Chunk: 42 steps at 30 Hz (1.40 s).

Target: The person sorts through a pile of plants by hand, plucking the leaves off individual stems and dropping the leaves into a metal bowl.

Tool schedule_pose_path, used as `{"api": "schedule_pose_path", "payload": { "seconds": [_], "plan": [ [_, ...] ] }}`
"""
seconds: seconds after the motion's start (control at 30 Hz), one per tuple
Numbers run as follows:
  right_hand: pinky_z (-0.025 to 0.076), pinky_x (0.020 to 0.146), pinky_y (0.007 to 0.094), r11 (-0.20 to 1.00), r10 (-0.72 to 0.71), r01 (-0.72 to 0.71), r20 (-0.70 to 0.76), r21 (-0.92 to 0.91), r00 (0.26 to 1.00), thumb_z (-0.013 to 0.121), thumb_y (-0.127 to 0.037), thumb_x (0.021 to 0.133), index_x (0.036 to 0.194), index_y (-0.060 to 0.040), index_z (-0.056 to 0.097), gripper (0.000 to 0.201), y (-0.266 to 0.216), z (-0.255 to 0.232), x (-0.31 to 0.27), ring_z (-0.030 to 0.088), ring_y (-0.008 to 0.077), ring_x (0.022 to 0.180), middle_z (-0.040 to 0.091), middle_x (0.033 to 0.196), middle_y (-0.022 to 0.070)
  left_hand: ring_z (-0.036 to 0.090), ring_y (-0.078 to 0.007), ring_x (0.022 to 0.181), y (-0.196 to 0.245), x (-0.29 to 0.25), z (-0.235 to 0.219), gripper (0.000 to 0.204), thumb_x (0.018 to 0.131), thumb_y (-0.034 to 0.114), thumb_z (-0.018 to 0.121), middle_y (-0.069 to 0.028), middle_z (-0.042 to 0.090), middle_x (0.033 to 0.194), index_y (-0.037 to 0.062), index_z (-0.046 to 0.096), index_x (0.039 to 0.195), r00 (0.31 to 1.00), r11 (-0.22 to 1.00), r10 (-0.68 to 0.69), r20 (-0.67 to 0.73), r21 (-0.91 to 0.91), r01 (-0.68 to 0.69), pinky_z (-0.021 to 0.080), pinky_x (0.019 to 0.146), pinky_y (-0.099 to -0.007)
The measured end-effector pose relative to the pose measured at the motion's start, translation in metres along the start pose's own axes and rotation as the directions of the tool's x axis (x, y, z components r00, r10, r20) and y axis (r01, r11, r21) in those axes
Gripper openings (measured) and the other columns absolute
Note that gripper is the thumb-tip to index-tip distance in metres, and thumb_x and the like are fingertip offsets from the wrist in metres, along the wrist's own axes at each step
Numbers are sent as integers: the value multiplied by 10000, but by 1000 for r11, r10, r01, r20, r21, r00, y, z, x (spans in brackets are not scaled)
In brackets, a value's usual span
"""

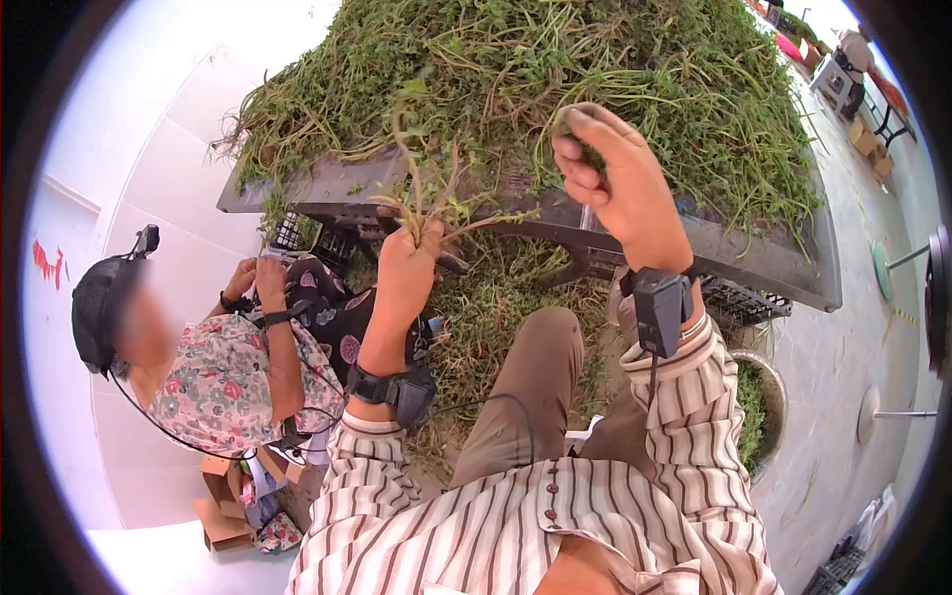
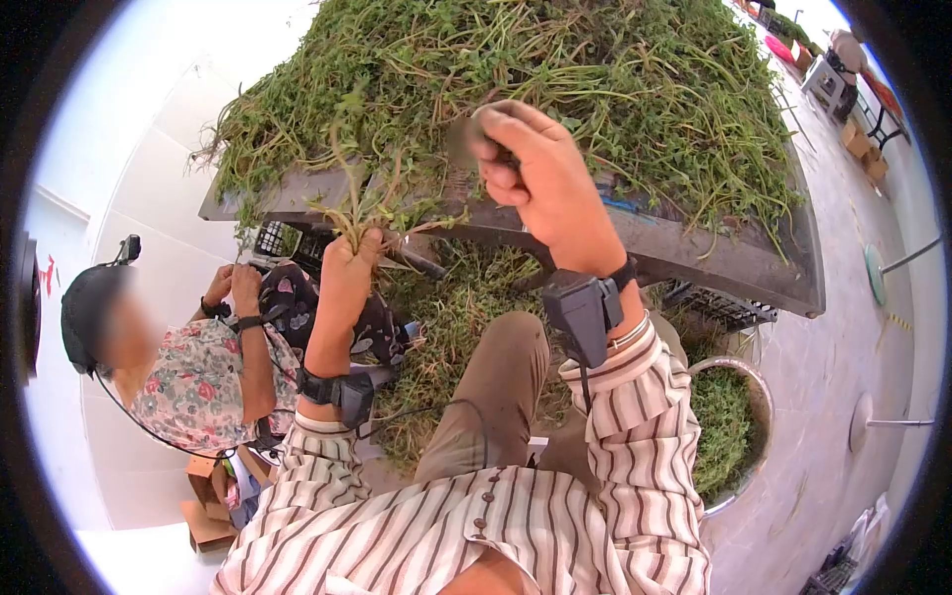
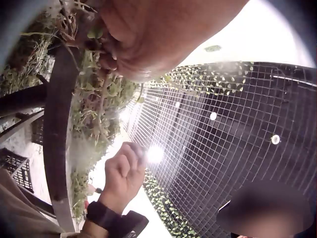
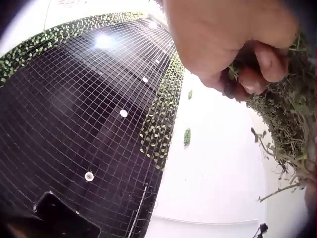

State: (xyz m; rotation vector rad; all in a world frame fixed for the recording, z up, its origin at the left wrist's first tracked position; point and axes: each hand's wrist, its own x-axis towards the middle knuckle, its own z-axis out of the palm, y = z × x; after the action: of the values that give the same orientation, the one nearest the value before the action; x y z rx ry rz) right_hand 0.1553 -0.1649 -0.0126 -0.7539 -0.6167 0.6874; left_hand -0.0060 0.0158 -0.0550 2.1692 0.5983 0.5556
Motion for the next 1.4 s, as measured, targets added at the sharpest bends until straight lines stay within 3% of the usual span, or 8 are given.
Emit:
{"api": "schedule_pose_path", "payload": {
  "seconds": [0.07,0.23,0.5,0.83,1.07,1.2,1.23,1.4],
  "plan": [
    [272,398,181,995,19,-5,-144,99,989,500,-112,891,897,-10,568,123,-5,6,0,418,55,530,541,760,33,369,-83,515,-7,2,-2,326,919,268,520,13,437,567,-37,578,819,999,977,-33,27,-209,38,331,464,-269],
    [263,396,177,998,36,-29,-109,62,993,502,-108,886,923,-6,576,131,13,-1,5,409,46,523,527,740,26,354,-41,541,1,3,-1,302,927,265,518,46,434,599,-9,575,813,998,951,-67,-18,-304,59,308,462,-233],
    [201,390,214,871,351,-352,-69,-343,934,640,-269,827,881,-10,617,265,30,19,0,294,28,438,376,540,-69,308,-8,458,15,-4,-3,260,909,283,553,74,411,556,58,558,779,999,902,-39,-5,-431,33,216,417,-199],
    [301,451,217,863,286,-230,61,-449,956,660,-258,812,923,15,641,295,44,32,-4,402,38,535,512,649,-37,374,-35,592,24,-11,1,306,924,299,527,59,456,649,3,601,926,994,918,-22,104,-391,61,320,513,-213],
    [353,514,213,872,220,-215,-39,-440,975,590,-141,824,900,22,637,186,43,32,-4,424,45,603,538,696,-44,419,-34,627,24,-11,1,300,925,281,529,45,511,691,-8,597,967,991,918,-21,131,-391,72,349,545,-207],
    [309,450,216,912,-115,96,-24,-398,993,546,-123,851,819,2,597,139,40,0,3,396,53,546,484,661,-30,406,-25,577,25,-10,0,268,921,271,536,49,508,663,10,595,936,998,930,-46,53,-361,62,326,504,-196],
    [289,425,193,992,126,-125,-151,21,980,515,-122,870,853,-10,572,126,26,-3,6,390,54,539,492,718,4,386,-20,544,23,-10,-2,237,918,263,540,53,495,645,32,588,899,994,891,-85,61,-442,104,299,477,-191],
    [264,402,163,990,140,-141,-73,-9,987,504,-158,894,918,-7,562,164,19,5,0,399,40,552,485,746,6,344,-4,475,22,-9,-6,201,911,258,551,65,459,601,76,573,827,988,786,-133,76,-599,152,239,420,-182]
  ]
}}
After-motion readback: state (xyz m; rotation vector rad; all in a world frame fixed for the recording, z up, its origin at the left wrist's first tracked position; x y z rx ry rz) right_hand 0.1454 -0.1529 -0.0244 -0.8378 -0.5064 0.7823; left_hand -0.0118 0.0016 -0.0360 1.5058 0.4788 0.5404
